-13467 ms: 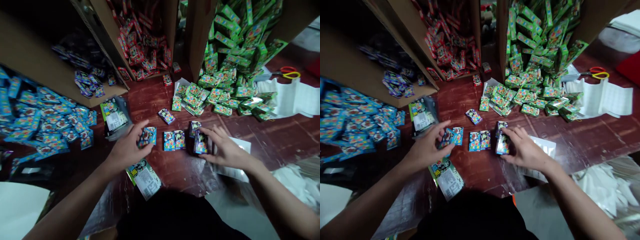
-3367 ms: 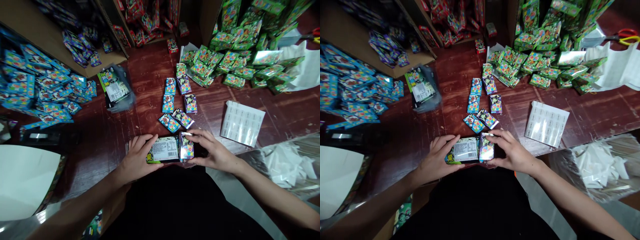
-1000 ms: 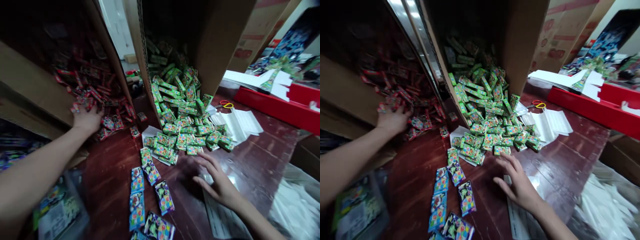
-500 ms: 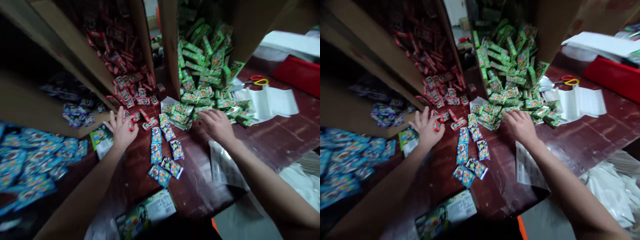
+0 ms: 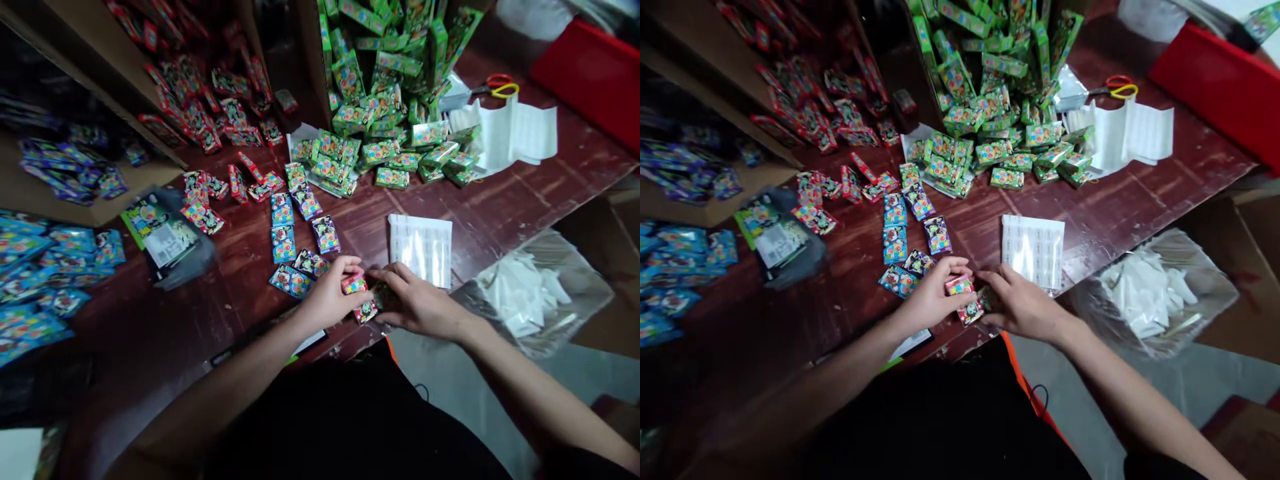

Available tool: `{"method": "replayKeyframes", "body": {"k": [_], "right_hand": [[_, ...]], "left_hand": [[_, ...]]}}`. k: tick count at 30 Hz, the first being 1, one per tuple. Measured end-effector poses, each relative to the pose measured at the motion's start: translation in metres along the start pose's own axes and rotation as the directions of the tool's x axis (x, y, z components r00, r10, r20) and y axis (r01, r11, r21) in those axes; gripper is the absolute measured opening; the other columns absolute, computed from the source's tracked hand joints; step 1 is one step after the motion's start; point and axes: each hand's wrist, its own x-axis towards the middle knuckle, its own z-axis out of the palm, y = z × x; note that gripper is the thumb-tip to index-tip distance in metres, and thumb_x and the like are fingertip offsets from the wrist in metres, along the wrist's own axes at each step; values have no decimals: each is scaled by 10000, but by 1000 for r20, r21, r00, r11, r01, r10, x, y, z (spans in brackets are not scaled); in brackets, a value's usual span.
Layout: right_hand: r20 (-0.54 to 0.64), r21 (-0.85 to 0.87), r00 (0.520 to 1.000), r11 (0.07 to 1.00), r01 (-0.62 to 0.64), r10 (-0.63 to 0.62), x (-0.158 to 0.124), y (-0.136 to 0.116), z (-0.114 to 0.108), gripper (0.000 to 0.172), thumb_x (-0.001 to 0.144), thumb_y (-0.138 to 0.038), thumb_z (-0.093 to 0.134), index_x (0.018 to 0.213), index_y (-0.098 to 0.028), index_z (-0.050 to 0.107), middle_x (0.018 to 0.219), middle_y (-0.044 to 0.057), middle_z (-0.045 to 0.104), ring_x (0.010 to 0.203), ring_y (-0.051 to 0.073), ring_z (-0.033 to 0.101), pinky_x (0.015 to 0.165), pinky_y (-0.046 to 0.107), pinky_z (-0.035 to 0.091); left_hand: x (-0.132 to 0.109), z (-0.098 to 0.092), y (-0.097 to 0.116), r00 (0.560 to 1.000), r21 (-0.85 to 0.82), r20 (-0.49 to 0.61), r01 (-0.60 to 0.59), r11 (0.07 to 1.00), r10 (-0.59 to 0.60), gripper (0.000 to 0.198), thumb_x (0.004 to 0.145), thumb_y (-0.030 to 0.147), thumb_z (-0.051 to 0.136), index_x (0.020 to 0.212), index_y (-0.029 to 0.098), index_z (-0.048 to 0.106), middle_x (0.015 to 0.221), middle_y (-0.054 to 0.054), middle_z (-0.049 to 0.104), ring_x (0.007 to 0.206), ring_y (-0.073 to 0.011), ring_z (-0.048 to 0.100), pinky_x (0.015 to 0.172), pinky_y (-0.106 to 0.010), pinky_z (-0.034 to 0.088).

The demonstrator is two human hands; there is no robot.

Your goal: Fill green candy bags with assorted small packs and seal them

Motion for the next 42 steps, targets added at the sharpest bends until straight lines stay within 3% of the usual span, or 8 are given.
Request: {"method": "replayKeyframes", "body": {"k": [6,11,16,21,27,35,38,42], "right_hand": [[172,-32,961,974,226,-217,-22,37,-25,972,831,-458,753,1617,-286,207,1680,91,242,1397,360,444,1103,563,455],[251,-119,923,937,329,-292,-22,32,-19,899,863,-397,706,1611,-270,223,1621,73,383,1322,331,487,1084,539,444],[-51,-336,998,942,6,-25,-14,52,-17,838,797,-743,645,1368,-137,551,1198,183,639,1037,353,579,893,507,520],[-299,-432,948,870,-238,111,-25,71,-22,833,814,-817,530,1251,-110,598,1071,199,626,1005,376,556,887,522,483],[-212,-284,972,946,-159,100,-40,45,2,842,799,-815,557,1315,-150,558,1151,182,620,1074,378,541,937,533,457],[-310,-199,950,974,-108,42,-39,52,15,1199,699,-870,605,1586,-173,199,1575,244,350,1343,450,444,1041,623,402],[-275,-169,960,986,8,-55,-40,57,15,1374,641,-882,641,1622,-165,1,1626,261,254,1430,471,358,1117,686,329],[-254,-86,953,985,147,-165,-35,56,27,1183,846,-648,668,1615,-178,-99,1596,240,348,1455,396,389,1185,695,258]], "left_hand": [[-15,-10,23,969,540,56,-231,810,240,798,811,397,796,1470,221,384,1550,-131,424,1498,-300,312,1230,-495,310],[-30,-11,31,931,756,330,-360,546,158,985,731,444,846,1535,215,325,1583,-119,404,1436,-352,362,1198,-531,264],[-11,15,31,978,870,194,-206,448,71,723,825,650,691,1377,209,540,1442,-145,524,1118,-354,615,943,-475,480],[1,28,45,997,900,-15,44,433,-70,696,895,730,512,1284,158,578,1174,-155,604,801,-284,699,598,-360,502],[-1,15,52,960,855,277,-222,469,-50,689,888,320,667,1510,299,372,1353,-119,533,921,-263,707,695,-344,548],[4,29,42,989,814,96,-16,581,-108,1157,700,594,836,1548,107,218,1296,-224,618,1088,-351,671,787,-368,544],[-2,13,40,978,781,206,-183,597,30,1100,714,492,857,1562,187,226,1467,-184,512,1247,-348,567,982,-418,483],[6,5,35,903,724,401,-415,550,154,957,825,296,748,1590,254,173,1583,-103,409,1340,-309,447,1073,-439,375]]}}
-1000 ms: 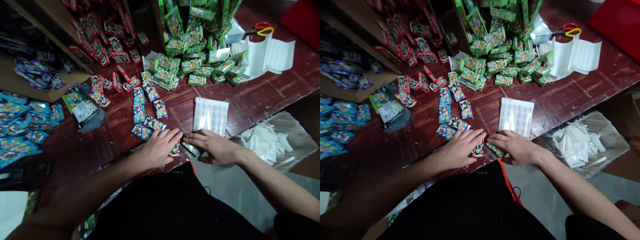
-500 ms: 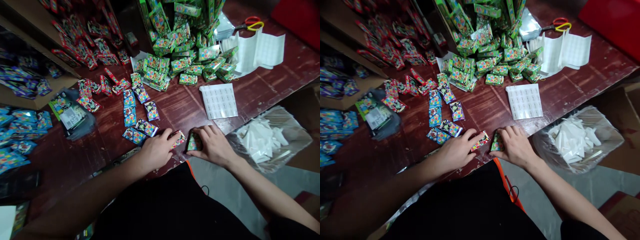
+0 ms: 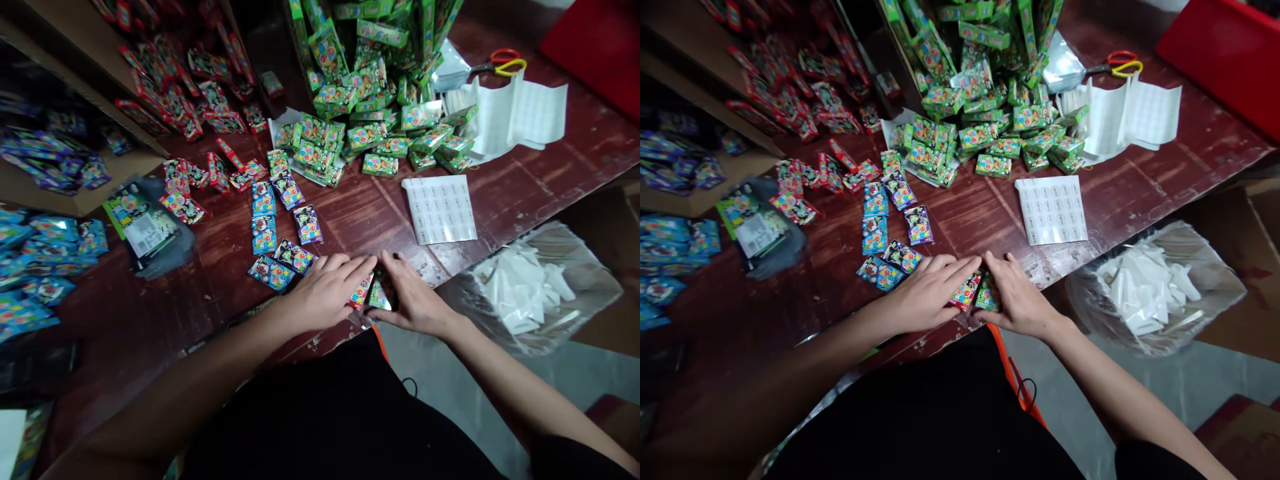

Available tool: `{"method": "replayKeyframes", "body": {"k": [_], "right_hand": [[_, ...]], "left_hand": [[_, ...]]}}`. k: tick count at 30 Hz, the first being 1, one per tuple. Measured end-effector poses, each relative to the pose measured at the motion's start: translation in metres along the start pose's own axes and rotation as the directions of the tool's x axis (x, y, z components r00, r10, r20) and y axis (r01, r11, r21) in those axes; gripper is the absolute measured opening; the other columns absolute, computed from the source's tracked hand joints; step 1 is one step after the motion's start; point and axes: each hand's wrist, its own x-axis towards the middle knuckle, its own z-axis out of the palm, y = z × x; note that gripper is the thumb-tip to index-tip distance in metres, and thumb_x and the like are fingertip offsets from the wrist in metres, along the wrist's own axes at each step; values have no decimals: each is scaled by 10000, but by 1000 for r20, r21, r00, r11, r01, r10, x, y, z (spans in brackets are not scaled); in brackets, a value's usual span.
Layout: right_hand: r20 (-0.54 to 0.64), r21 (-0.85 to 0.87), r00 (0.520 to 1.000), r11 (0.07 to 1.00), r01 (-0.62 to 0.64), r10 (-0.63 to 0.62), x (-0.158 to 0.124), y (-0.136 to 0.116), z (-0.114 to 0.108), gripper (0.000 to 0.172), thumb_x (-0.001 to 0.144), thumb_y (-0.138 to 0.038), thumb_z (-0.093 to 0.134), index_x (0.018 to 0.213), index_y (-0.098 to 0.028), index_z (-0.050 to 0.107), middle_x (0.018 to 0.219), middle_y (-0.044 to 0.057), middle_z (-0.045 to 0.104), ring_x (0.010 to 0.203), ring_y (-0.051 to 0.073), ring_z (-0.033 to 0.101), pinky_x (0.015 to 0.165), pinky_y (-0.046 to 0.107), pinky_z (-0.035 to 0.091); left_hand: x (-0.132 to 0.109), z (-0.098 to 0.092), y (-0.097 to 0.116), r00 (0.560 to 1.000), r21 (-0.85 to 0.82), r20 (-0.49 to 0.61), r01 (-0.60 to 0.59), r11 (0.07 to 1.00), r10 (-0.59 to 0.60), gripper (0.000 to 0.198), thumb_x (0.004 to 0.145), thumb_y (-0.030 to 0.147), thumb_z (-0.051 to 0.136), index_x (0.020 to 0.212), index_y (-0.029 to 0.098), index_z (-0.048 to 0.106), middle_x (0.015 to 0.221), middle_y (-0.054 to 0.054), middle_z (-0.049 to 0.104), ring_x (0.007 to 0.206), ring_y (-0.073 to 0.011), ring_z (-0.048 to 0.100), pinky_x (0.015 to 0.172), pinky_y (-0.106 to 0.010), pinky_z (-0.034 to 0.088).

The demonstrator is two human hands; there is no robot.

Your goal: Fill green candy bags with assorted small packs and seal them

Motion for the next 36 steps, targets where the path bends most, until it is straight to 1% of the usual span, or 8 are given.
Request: {"method": "replayKeyframes", "body": {"k": [3,8,11,14,17,19,27,36], "right_hand": [[-29,79,1000,997,9,-7,5,-1,5,1091,903,-498,672,1615,-201,-100,1609,225,341,1463,364,396,1182,668,308],[26,137,999,990,44,-48,17,2,1,1139,838,-548,739,1621,-208,-15,1648,225,258,1490,369,350,1204,663,261],[27,155,999,987,41,-46,21,2,0,1011,881,-459,722,1618,-230,69,1575,186,423,1433,337,450,1207,651,270],[-22,162,999,986,40,-37,23,-2,4,928,863,-429,751,1597,-267,207,1489,156,529,1365,338,523,1161,620,380],[-75,152,994,984,91,-80,33,-16,16,789,861,-405,760,1534,-280,369,1474,156,526,1347,337,532,1112,569,458],[-59,150,987,976,156,-148,44,-31,27,740,880,-397,742,1521,-268,395,1484,164,505,1356,330,519,1112,561,460],[98,222,924,913,342,-370,59,-51,53,745,884,-435,727,1523,-221,410,1489,162,518,1368,320,521,1193,604,349],[107,215,917,909,356,-384,63,-53,52,706,877,-432,734,1484,-218,446,1461,171,526,1384,317,501,1199,607,340]], "left_hand": [[14,9,-2,999,-11,-16,47,999,-47,980,847,349,718,1599,186,112,1476,-135,516,1277,-318,474,999,-434,392],[15,15,7,988,-28,-73,133,991,-134,1190,778,422,814,1604,146,3,1388,-161,566,1220,-331,511,988,-442,409],[-28,4,8,970,-77,-135,192,978,-201,1188,755,455,838,1610,203,54,1505,-157,478,1346,-326,444,1099,-457,360],[-98,0,0,909,-94,-170,370,924,-381,1126,716,575,828,1594,306,176,1611,-109,355,1426,-356,368,1164,-512,299],[-154,14,-8,820,-44,-172,547,836,-546,1148,655,589,858,1574,275,246,1557,-137,423,1373,-405,414,1126,-560,325],[-172,28,-11,808,-18,-163,571,821,-566,1069,699,544,842,1555,223,288,1474,-158,502,1311,-401,465,1091,-553,357],[-172,44,-13,845,-103,-178,494,863,-505,955,742,474,804,1527,184,343,1373,-145,483,1223,-345,466,1075,-482,421],[-176,52,-9,818,-133,-222,514,847,-531,954,738,446,797,1528,192,327,1334,-125,481,1182,-329,457,1065,-488,428]]}}
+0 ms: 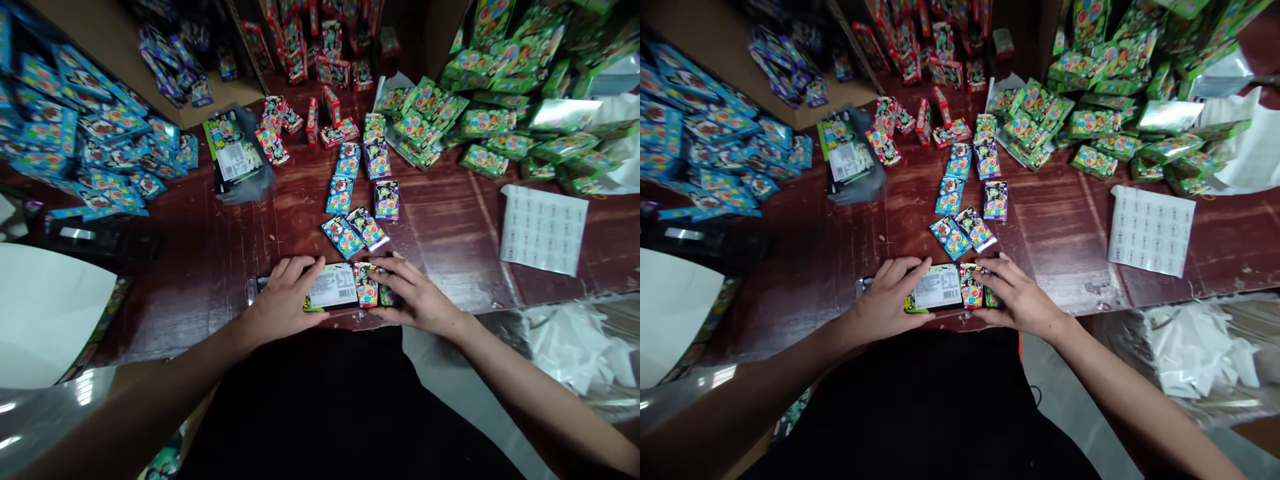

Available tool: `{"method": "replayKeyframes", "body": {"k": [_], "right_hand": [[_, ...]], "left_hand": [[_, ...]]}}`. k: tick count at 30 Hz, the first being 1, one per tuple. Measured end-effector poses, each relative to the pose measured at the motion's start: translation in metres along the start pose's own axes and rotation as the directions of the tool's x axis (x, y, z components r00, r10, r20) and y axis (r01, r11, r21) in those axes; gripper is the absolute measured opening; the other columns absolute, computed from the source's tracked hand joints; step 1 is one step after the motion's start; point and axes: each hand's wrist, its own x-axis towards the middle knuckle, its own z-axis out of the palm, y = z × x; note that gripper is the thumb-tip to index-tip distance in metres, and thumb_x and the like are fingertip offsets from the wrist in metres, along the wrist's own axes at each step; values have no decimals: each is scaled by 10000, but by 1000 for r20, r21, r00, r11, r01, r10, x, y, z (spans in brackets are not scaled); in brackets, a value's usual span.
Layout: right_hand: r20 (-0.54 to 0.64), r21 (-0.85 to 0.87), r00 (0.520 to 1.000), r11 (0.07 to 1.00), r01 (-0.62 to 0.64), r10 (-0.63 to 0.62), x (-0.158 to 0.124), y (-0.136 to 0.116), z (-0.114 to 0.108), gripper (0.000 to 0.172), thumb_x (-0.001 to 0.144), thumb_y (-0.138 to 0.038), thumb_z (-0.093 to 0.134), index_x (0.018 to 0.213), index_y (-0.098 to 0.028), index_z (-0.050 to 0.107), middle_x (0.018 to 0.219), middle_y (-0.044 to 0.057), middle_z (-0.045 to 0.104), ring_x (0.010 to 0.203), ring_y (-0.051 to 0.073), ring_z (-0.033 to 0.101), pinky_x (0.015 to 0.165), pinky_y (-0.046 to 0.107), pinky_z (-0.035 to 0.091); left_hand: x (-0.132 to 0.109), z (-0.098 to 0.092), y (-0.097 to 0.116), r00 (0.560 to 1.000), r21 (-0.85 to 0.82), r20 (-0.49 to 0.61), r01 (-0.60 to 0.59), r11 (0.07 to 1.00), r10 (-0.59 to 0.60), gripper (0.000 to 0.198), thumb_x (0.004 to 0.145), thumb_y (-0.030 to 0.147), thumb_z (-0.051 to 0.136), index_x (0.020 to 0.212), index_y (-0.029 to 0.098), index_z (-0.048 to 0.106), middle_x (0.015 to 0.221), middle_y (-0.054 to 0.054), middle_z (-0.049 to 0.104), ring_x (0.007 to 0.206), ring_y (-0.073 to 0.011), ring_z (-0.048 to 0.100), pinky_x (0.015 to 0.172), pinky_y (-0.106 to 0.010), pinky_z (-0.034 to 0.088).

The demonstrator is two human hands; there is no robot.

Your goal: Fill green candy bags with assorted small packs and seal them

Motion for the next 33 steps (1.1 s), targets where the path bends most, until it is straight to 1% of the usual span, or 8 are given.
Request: {"method": "replayKeyframes", "body": {"k": [7,12,16,18,21,22,27,33], "right_hand": [[26,23,999,999,29,-29,3,1,-2,619,882,-429,729,1412,-188,520,1444,176,540,1378,308,511,1208,587,335],[-13,22,1000,1000,-7,8,3,-1,0,592,885,-415,729,1383,-162,534,1456,190,527,1381,298,509,1207,559,351],[79,70,996,997,45,-51,10,-1,0,547,925,-421,679,1385,-170,520,1492,180,510,1410,273,486,1242,537,294],[139,89,989,995,38,-50,12,1,-8,622,909,-487,681,1411,-173,492,1536,186,464,1445,285,441,1251,550,257],[209,42,978,999,-12,3,5,6,-27,945,778,-640,749,1506,-156,391,1611,227,324,1505,374,309,1242,636,184],[223,17,974,999,-31,26,2,8,-33,982,759,-646,762,1519,-158,377,1607,229,324,1501,389,303,1236,656,166],[199,9,979,999,-47,45,-2,19,-41,746,819,-501,764,1440,-193,488,1417,168,549,1363,327,490,1234,640,170],[113,77,994,997,-14,5,13,21,-40,773,800,-546,776,1440,-205,507,1392,153,572,1351,317,502,1230,613,213]], "left_hand": [[-3,3,2,1000,6,-19,19,1000,-19,978,732,418,799,1546,236,289,1339,-112,468,1189,-333,450,1066,-494,422],[-5,3,7,998,9,-60,26,1000,-25,953,749,375,783,1550,223,289,1332,-120,469,1160,-326,464,1059,-493,414],[1,0,9,1000,13,-17,-18,1000,18,907,758,396,775,1527,195,338,1323,-137,485,1166,-337,460,1043,-493,422],[5,0,7,1000,14,18,-24,1000,24,918,756,424,776,1529,198,337,1335,-141,485,1177,-345,458,1039,-500,421],[8,1,5,999,23,53,-8,1000,6,950,742,452,782,1539,227,319,1351,-128,486,1159,-345,467,1026,-514,415],[10,2,5,998,22,58,-3,1000,2,959,735,453,787,1541,236,315,1354,-124,486,1154,-343,468,1019,-513,414],[18,3,10,998,-6,58,-31,999,31,989,716,449,798,1546,238,302,1345,-127,492,1175,-347,457,1015,-514,402],[21,2,20,999,-53,32,26,998,-24,976,701,399,805,1529,262,308,1339,-107,476,1207,-330,445,1033,-502,408]]}}
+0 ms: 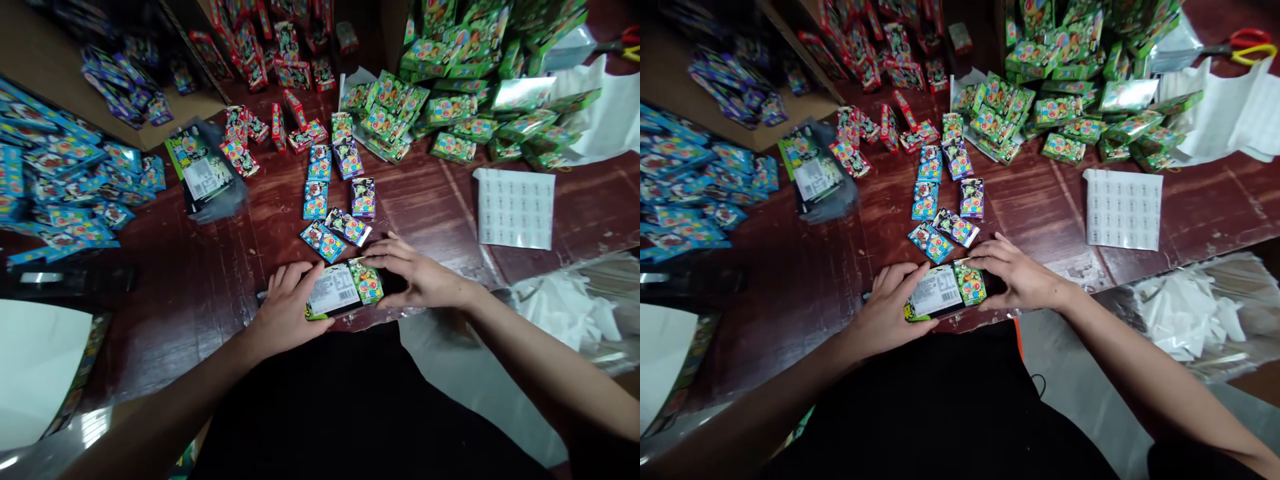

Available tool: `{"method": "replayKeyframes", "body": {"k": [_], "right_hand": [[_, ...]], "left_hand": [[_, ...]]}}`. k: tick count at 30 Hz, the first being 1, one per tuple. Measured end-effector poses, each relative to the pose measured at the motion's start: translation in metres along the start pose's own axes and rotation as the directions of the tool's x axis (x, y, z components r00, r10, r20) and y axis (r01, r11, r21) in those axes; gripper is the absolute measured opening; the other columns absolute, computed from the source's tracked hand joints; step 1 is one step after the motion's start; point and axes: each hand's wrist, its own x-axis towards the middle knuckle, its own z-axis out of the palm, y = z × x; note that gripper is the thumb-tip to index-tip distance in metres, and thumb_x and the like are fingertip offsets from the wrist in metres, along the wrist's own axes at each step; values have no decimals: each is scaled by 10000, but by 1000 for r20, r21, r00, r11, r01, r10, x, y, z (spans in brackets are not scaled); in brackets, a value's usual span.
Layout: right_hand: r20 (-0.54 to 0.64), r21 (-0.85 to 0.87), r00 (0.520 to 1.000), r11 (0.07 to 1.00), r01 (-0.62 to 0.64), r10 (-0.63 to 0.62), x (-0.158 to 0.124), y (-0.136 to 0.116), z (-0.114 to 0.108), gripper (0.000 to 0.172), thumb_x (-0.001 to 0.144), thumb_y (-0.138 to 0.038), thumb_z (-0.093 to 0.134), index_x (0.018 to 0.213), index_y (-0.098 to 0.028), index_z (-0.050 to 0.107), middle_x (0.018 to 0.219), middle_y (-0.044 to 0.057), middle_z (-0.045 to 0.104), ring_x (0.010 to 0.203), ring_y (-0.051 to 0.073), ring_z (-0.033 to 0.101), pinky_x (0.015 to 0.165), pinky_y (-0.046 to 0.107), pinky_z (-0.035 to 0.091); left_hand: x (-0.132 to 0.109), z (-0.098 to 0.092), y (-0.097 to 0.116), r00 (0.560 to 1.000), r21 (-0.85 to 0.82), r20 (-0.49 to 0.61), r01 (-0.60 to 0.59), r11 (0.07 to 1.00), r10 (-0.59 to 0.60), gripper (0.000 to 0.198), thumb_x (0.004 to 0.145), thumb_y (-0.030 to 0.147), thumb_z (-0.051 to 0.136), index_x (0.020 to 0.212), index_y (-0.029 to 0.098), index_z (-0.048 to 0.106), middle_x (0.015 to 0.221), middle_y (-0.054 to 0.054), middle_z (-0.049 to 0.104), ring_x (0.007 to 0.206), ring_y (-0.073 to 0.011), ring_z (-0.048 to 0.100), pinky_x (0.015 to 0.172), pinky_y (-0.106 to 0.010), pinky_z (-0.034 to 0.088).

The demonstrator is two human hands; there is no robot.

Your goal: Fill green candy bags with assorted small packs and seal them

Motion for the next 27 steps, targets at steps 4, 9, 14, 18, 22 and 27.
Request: {"method": "replayKeyframes", "body": {"k": [4,9,14,18,22,27], "right_hand": [[-30,-31,999,999,12,-13,1,-10,-15,744,837,-510,755,1469,-244,464,1435,139,544,1380,304,478,1231,594,240],[-62,-59,998,998,-29,25,1,-19,-36,723,812,-468,783,1432,-241,491,1372,129,570,1327,318,523,1241,630,185],[96,74,995,997,9,-17,6,-17,-56,720,846,-408,763,1473,-227,458,1483,142,492,1400,297,463,1214,532,332],[-15,159,999,986,-47,50,11,-19,-58,954,826,-476,781,1599,-305,250,1637,109,306,1527,325,261,1233,527,307],[-239,433,918,881,-191,316,18,-27,-33,680,911,-424,703,1514,-346,400,1447,89,541,1201,257,621,966,412,588],[-244,658,826,713,-244,508,23,-28,-5,331,930,-372,684,1250,-293,644,1083,30,702,848,161,667,709,302,629]], "left_hand": [[0,-1,11,990,-18,-128,57,998,-59,948,725,383,790,1534,297,303,1340,-105,469,1192,-332,453,1034,-512,406],[6,-7,27,974,33,-226,40,999,-31,869,765,387,772,1514,258,352,1317,-127,499,1141,-344,487,982,-517,424],[14,-11,37,971,40,-240,-3,999,12,829,749,363,777,1470,236,387,1315,-141,519,1170,-366,510,961,-538,440],[25,-15,46,939,-139,-322,79,987,-121,885,692,410,850,1425,240,383,1353,-133,482,1259,-352,513,1041,-541,448],[38,-13,53,872,-408,-378,145,901,-311,993,585,421,936,1388,236,383,1395,-138,453,1284,-359,520,1068,-550,463],[43,-5,48,930,-782,-244,-20,623,-276,560,963,354,598,1455,237,357,1339,-136,578,1153,-254,638,986,-437,537]]}}
